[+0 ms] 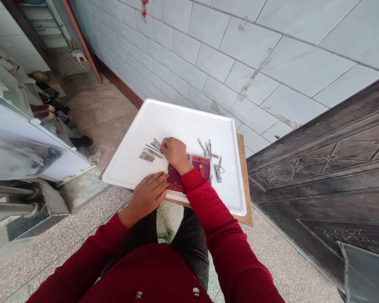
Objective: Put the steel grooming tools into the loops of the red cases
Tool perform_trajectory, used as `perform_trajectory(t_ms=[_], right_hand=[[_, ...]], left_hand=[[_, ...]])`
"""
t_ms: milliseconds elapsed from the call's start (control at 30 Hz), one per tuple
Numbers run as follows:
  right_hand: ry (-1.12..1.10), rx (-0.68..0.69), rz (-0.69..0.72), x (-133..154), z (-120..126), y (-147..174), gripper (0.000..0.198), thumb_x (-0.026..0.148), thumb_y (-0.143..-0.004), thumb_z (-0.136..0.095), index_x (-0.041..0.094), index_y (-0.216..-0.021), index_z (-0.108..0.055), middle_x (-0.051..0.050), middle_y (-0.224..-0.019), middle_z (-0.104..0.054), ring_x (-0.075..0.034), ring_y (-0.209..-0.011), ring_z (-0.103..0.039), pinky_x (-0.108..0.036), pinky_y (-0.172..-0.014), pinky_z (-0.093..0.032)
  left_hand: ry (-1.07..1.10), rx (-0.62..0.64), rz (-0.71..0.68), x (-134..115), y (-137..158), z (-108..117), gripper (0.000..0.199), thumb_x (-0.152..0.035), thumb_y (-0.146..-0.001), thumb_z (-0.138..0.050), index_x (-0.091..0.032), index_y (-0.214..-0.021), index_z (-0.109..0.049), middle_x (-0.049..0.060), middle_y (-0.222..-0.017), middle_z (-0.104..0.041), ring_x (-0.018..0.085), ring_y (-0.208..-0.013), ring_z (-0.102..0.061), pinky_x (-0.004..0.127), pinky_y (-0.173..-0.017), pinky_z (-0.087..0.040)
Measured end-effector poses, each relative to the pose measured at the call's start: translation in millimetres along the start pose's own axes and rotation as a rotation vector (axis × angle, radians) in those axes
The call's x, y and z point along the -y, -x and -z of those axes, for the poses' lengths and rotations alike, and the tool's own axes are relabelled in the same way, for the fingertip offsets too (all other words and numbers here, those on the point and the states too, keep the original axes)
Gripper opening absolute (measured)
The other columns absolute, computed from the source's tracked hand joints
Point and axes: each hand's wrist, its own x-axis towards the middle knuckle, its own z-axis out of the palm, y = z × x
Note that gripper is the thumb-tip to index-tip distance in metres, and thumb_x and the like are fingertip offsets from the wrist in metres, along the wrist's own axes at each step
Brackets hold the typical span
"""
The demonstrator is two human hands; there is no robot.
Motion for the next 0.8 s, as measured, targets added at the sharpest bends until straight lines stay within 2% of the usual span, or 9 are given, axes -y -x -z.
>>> perform_trajectory(t_ms=[333,500,667,800], right_hand=[[0.001,0.023,0.109,2,0,11,0.019,0.019,-0.093,-0.059,0.023,-0.086,-0.076,-0.002,-0.093,-0.074,-0.016,-0.083,-0.063,-0.026,-0.066,-0.037],[0.046,0.03,0.172,7,0,13,0.021,0.022,-0.098,-0.056,0.022,-0.091,-0.076,-0.004,-0.096,-0.073,-0.017,-0.089,-0.064,-0.027,-0.07,-0.038],[0.167,0.089,0.215,17,3,8,0.025,0.025,-0.103,-0.052,0.021,-0.097,-0.076,-0.006,-0.103,-0.074,-0.019,-0.096,-0.065,-0.028,-0.074,-0.039],[0.298,0.132,0.232,24,0,1,0.027,0.023,-0.104,-0.049,0.017,-0.103,-0.074,-0.012,-0.106,-0.074,-0.022,-0.098,-0.067,-0.03,-0.074,-0.041]], left_hand=[[-0.03,-0.04,-0.018,1,0,-2,0.018,-0.019,-0.099,-0.059,-0.019,-0.112,-0.071,0.009,-0.13,-0.073,0.026,-0.126,-0.066,0.043,-0.107,-0.054],[-0.031,-0.05,-0.026,0,0,-2,0.018,-0.019,-0.099,-0.059,-0.018,-0.112,-0.071,0.01,-0.13,-0.073,0.026,-0.125,-0.067,0.043,-0.107,-0.055],[-0.039,-0.031,-0.019,1,0,-3,0.018,-0.02,-0.099,-0.058,-0.019,-0.113,-0.071,0.009,-0.132,-0.073,0.027,-0.127,-0.066,0.044,-0.108,-0.054],[-0.043,-0.041,-0.026,1,1,-4,0.019,-0.02,-0.099,-0.058,-0.018,-0.113,-0.071,0.01,-0.132,-0.072,0.026,-0.127,-0.066,0.043,-0.108,-0.054]])
